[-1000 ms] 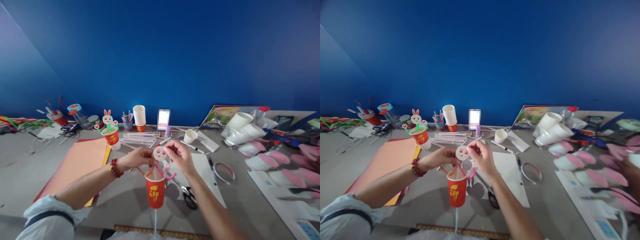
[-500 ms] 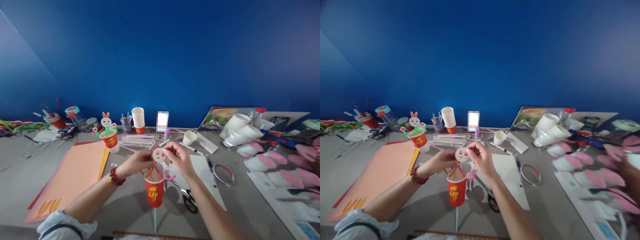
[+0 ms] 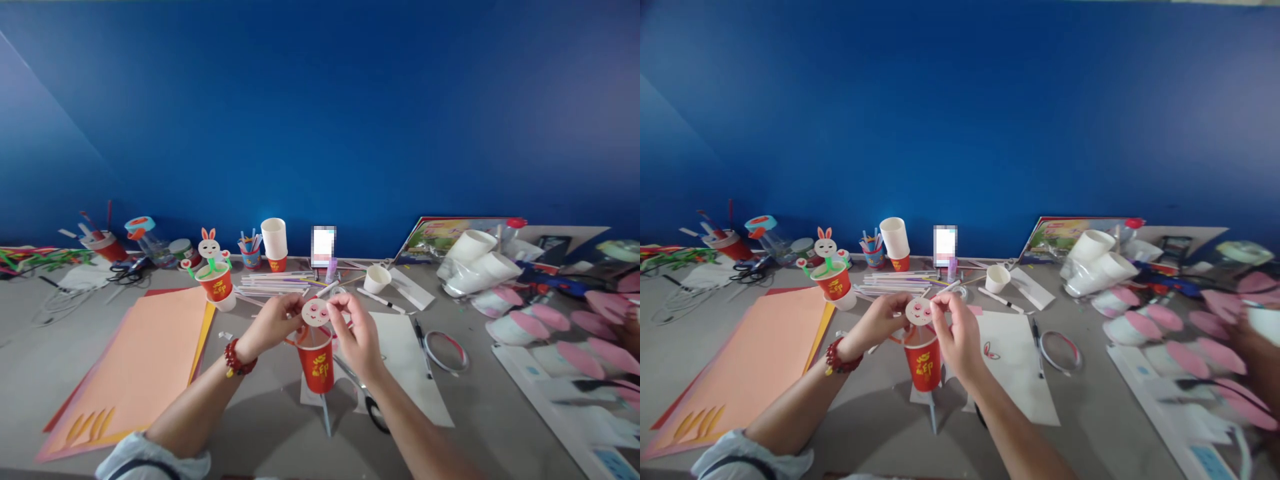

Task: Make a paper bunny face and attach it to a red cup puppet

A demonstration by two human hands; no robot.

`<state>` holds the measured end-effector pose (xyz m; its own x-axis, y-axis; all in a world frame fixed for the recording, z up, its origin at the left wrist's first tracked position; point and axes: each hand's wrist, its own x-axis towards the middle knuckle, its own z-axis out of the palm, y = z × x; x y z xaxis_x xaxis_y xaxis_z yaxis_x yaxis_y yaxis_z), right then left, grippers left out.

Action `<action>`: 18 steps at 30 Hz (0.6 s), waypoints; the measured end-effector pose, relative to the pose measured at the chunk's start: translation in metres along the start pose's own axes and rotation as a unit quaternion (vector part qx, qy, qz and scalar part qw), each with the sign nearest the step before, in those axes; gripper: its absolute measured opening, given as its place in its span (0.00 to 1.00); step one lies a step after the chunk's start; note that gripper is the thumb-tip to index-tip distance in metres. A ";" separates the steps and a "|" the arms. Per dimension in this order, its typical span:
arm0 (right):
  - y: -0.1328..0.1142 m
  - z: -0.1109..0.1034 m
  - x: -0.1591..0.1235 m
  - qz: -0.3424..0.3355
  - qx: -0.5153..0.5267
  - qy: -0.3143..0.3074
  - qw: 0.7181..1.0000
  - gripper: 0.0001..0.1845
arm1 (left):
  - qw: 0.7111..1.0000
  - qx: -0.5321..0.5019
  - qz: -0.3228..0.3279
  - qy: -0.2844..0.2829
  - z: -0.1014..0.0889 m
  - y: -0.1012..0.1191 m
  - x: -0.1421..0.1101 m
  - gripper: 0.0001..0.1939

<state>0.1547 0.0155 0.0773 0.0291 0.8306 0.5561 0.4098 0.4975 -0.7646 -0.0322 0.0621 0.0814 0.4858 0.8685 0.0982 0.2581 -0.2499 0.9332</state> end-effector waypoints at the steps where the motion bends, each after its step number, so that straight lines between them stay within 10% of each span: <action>1: 0.002 0.003 -0.002 -0.039 -0.043 0.015 0.998 0.03 | 1.000 -0.014 -0.001 0.002 0.000 0.000 0.001 0.02; 7: 0.013 0.011 -0.008 -0.167 -0.126 0.084 0.974 0.11 | 0.986 -0.156 -0.038 -0.049 0.000 0.003 0.002 0.10; 18: 0.001 -0.024 0.024 0.117 0.093 -0.157 0.976 0.09 | 0.975 -0.184 -0.051 -0.115 0.003 -0.008 0.002 0.14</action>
<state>0.1774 0.0298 0.0978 -0.1913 0.9482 0.2536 0.2519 0.2972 -0.9210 -0.0309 0.0646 0.0735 0.6586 0.7513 -0.0422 0.0187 0.0397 0.9990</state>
